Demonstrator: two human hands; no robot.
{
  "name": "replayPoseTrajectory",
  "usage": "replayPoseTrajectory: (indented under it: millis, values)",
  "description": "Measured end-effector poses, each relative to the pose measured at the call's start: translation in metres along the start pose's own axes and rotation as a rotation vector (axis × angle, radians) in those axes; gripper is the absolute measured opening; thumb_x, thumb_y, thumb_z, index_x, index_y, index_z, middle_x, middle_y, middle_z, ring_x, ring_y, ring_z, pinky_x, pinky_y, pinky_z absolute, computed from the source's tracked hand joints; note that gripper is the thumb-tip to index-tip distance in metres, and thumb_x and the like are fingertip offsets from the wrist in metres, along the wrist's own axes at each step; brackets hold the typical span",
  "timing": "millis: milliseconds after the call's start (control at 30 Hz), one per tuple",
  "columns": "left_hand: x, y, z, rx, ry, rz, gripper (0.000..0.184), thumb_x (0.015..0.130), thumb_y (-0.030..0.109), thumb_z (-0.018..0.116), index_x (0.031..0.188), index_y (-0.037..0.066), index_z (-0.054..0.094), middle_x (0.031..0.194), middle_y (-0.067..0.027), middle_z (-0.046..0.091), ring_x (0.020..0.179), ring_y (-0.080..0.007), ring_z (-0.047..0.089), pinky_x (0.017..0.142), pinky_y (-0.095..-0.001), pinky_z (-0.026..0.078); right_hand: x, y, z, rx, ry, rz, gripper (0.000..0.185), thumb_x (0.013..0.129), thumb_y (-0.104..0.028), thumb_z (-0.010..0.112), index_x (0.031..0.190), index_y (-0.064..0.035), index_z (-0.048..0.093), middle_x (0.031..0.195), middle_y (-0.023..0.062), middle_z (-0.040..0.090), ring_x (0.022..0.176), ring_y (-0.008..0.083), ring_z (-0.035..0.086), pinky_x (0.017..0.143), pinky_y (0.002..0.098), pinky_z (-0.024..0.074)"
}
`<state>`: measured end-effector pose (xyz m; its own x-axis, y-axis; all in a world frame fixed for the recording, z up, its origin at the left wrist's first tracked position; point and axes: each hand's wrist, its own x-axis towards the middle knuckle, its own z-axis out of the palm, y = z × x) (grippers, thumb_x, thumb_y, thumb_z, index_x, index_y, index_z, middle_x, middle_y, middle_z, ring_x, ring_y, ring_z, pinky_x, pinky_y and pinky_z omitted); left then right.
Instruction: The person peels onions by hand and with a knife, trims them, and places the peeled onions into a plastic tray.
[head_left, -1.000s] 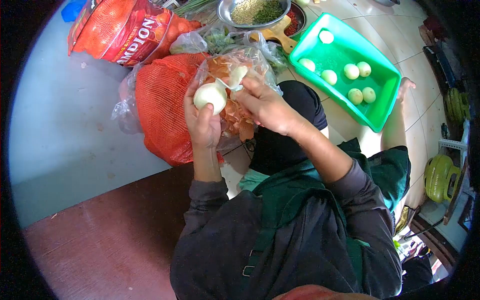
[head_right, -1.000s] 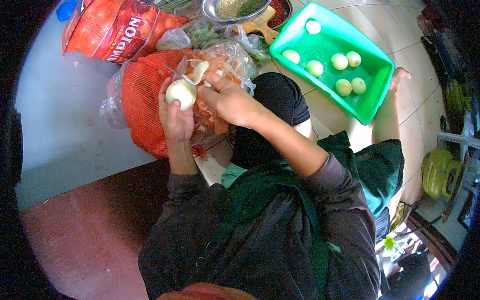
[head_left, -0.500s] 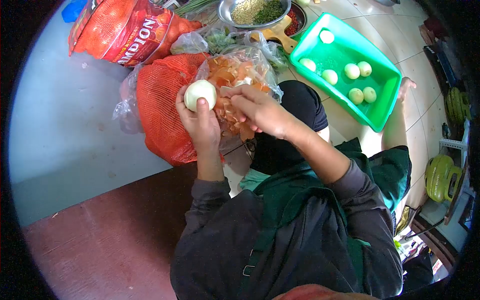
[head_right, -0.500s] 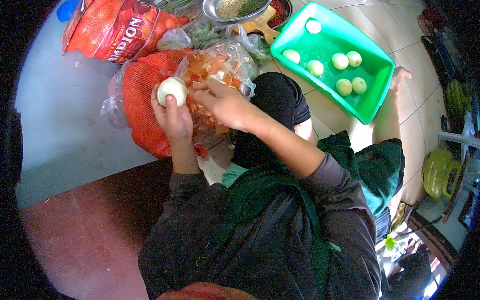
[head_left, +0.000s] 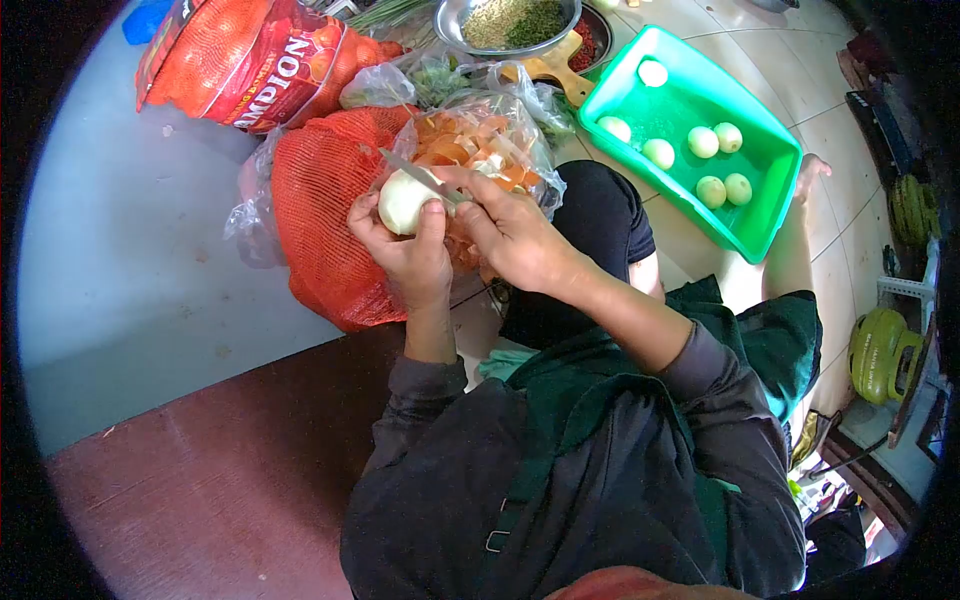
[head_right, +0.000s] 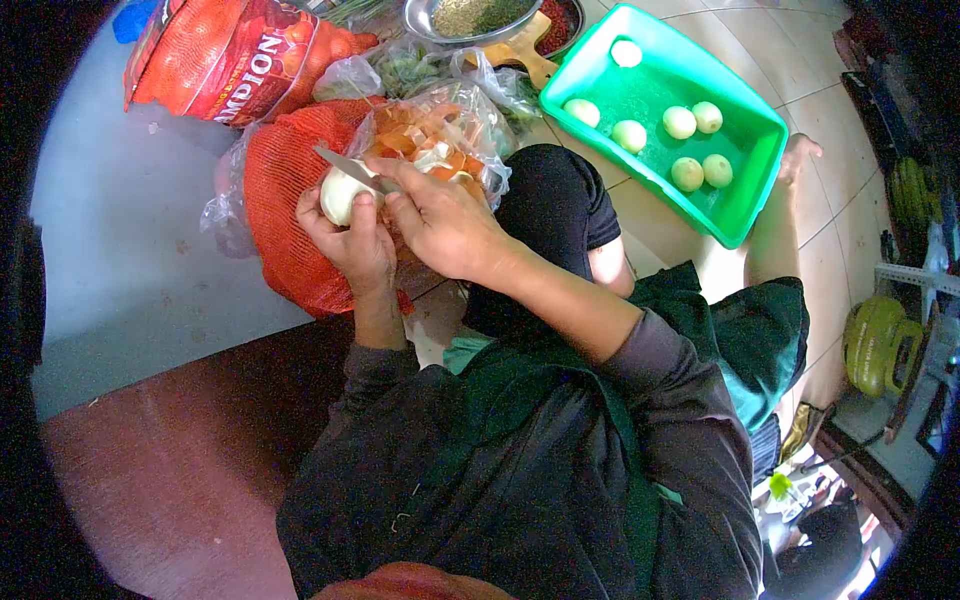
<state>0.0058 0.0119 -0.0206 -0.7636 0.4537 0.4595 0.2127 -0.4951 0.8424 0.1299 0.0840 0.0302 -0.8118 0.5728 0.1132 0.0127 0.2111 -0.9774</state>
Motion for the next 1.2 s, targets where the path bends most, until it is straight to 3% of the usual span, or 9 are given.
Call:
replayPoseTrajectory:
  millis: [100, 200, 300, 400, 767, 867, 933, 1033, 1200]
  values:
    - [0.002, 0.001, -0.001, -0.059, 0.064, -0.085, 0.055, 0.074, -0.002, 0.063, 0.119, 0.004, 0.032, 0.119, -0.0147, 0.046, 0.109, -0.0226, 0.05, 0.094, -0.0371, 0.045, 0.002, 0.003, -0.001, 0.008, 0.038, 0.057, 0.038, 0.097, -0.015, 0.041, 0.133, -0.0045, 0.043, 0.119, 0.0186, 0.056, 0.11, 0.0238, 0.055, 0.094, 0.032, 0.0415]
    - [0.003, 0.018, 0.005, -0.194, 0.045, -0.165, 0.053, 0.075, 0.002, 0.06, 0.119, 0.004, 0.032, 0.116, -0.0156, 0.049, 0.106, -0.0247, 0.052, 0.094, -0.0391, 0.046, 0.008, 0.022, -0.001, 0.057, 0.09, 0.015, 0.038, 0.096, -0.023, 0.042, 0.131, -0.0093, 0.047, 0.107, 0.023, 0.062, 0.101, 0.0365, 0.061, 0.09, 0.0396, 0.0458]
    - [0.005, 0.021, 0.004, -0.256, -0.008, -0.2, 0.05, 0.08, 0.015, 0.057, 0.124, 0.002, 0.036, 0.119, -0.0194, 0.051, 0.112, -0.0324, 0.052, 0.1, -0.0468, 0.042, 0.01, 0.025, -0.004, 0.076, 0.075, 0.044, 0.04, 0.096, -0.025, 0.041, 0.132, -0.0082, 0.046, 0.111, 0.0231, 0.06, 0.107, 0.0332, 0.059, 0.094, 0.0369, 0.0429]
    - [0.009, 0.026, 0.008, -0.461, -0.046, -0.265, 0.05, 0.078, 0.017, 0.06, 0.119, 0.004, 0.035, 0.118, -0.0203, 0.051, 0.115, -0.0325, 0.051, 0.097, -0.0454, 0.045, 0.012, 0.018, -0.012, 0.162, -0.01, 0.214, 0.041, 0.096, -0.025, 0.041, 0.133, -0.0072, 0.045, 0.119, 0.0228, 0.057, 0.114, 0.0312, 0.055, 0.098, 0.0348, 0.0393]
    - [0.016, 0.019, -0.01, -0.632, -0.031, -0.607, 0.047, 0.088, 0.03, 0.052, 0.124, -0.001, 0.048, 0.125, -0.0163, 0.053, 0.117, -0.0301, 0.051, 0.099, -0.0472, 0.043, 0.013, 0.005, -0.02, 0.191, -0.011, 0.218, 0.042, 0.095, -0.025, 0.042, 0.132, -0.0062, 0.047, 0.122, 0.0189, 0.057, 0.114, 0.0268, 0.055, 0.098, 0.0318, 0.0396]
    - [0.013, 0.018, -0.008, -0.537, -0.104, -0.654, 0.047, 0.089, 0.027, 0.052, 0.126, 0.0, 0.045, 0.126, -0.0153, 0.053, 0.116, -0.0287, 0.052, 0.096, -0.0454, 0.046, 0.013, 0.01, -0.016, 0.144, 0.029, 0.088, 0.04, 0.097, -0.025, 0.043, 0.134, -0.0116, 0.047, 0.085, 0.0032, 0.05, 0.076, 0.0118, 0.046, 0.067, 0.0248, 0.0375]
    - [0.014, 0.018, -0.009, -0.48, -0.149, -0.652, 0.046, 0.089, 0.022, 0.052, 0.129, 0.0, 0.042, 0.126, -0.0156, 0.052, 0.115, -0.0283, 0.053, 0.093, -0.044, 0.048, 0.013, 0.009, -0.017, 0.132, 0.047, 0.055, 0.039, 0.097, -0.024, 0.043, 0.134, -0.0117, 0.047, 0.085, 0.0027, 0.05, 0.074, 0.0114, 0.046, 0.066, 0.0253, 0.0382]
    - [0.018, 0.02, -0.015, -0.458, -0.206, -0.648, 0.047, 0.089, 0.016, 0.052, 0.131, 0.001, 0.037, 0.125, -0.0166, 0.05, 0.113, -0.0285, 0.054, 0.09, -0.0428, 0.051, 0.011, 0.005, -0.024, 0.167, 0.043, 0.111, 0.039, 0.096, -0.023, 0.044, 0.131, -0.0062, 0.047, 0.121, 0.0182, 0.058, 0.111, 0.0256, 0.057, 0.096, 0.0332, 0.0414]
    - [0.019, 0.025, -0.017, -0.446, -0.258, -0.595, 0.048, 0.09, 0.018, 0.053, 0.132, -0.001, 0.038, 0.13, -0.0162, 0.048, 0.118, -0.0285, 0.051, 0.096, -0.0435, 0.048, 0.011, -0.008, -0.036, 0.231, -0.015, 0.335, 0.042, 0.095, -0.022, 0.045, 0.134, -0.0056, 0.044, 0.112, 0.0223, 0.059, 0.102, 0.0292, 0.061, 0.092, 0.0349, 0.0441]
